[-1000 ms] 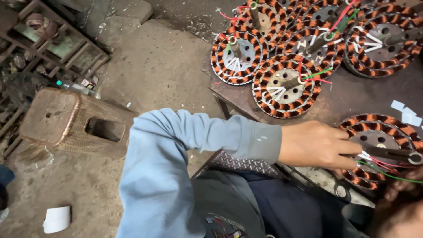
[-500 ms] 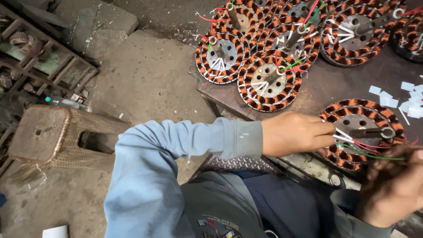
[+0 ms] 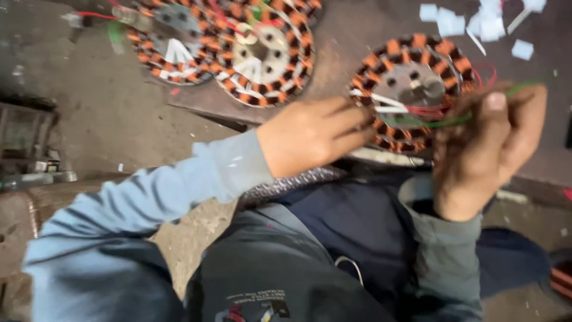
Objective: The person assembles motor stators by hand, stripping wire ends, twisting colored wires together, and securing connections with white tape. They use shears to cut wires and a screwdriver to adjust components within the stator slots.
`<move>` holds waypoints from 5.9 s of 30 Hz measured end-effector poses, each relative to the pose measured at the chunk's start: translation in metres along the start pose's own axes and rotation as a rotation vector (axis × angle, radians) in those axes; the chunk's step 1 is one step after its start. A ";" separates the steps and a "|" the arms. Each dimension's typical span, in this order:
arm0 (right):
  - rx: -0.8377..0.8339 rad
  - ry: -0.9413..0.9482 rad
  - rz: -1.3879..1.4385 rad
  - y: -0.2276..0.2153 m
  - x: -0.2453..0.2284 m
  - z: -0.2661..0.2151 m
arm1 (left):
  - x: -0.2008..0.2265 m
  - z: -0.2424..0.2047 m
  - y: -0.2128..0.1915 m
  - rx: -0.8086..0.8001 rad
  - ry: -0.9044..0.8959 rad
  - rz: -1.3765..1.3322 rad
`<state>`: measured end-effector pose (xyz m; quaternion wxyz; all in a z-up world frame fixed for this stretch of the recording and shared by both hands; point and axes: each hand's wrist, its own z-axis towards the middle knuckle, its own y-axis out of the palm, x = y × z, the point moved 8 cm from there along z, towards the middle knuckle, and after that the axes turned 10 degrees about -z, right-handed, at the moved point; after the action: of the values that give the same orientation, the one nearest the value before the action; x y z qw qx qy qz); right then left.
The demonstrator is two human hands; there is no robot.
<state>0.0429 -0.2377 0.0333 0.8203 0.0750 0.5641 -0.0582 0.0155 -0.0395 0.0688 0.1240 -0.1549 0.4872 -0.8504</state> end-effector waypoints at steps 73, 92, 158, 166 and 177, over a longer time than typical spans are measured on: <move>-0.019 0.157 0.290 -0.002 0.002 0.015 | 0.006 0.019 -0.015 0.148 -0.322 -0.229; 0.004 0.181 0.266 -0.005 0.002 0.012 | -0.002 0.022 -0.016 0.147 -0.381 -0.227; -0.304 -0.229 -0.550 -0.003 -0.010 0.039 | -0.008 0.033 0.011 0.587 -0.589 -0.237; -0.306 -0.125 -0.424 0.002 -0.015 0.043 | -0.017 0.014 -0.021 0.471 -0.594 -0.282; -0.212 -0.066 -0.520 0.001 -0.018 0.046 | -0.032 0.014 -0.003 0.295 -0.598 -0.589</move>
<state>0.0787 -0.2453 0.0663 0.7991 -0.1603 0.5402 -0.2095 0.0507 -0.0375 0.0734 0.0327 -0.5068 0.2385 -0.8278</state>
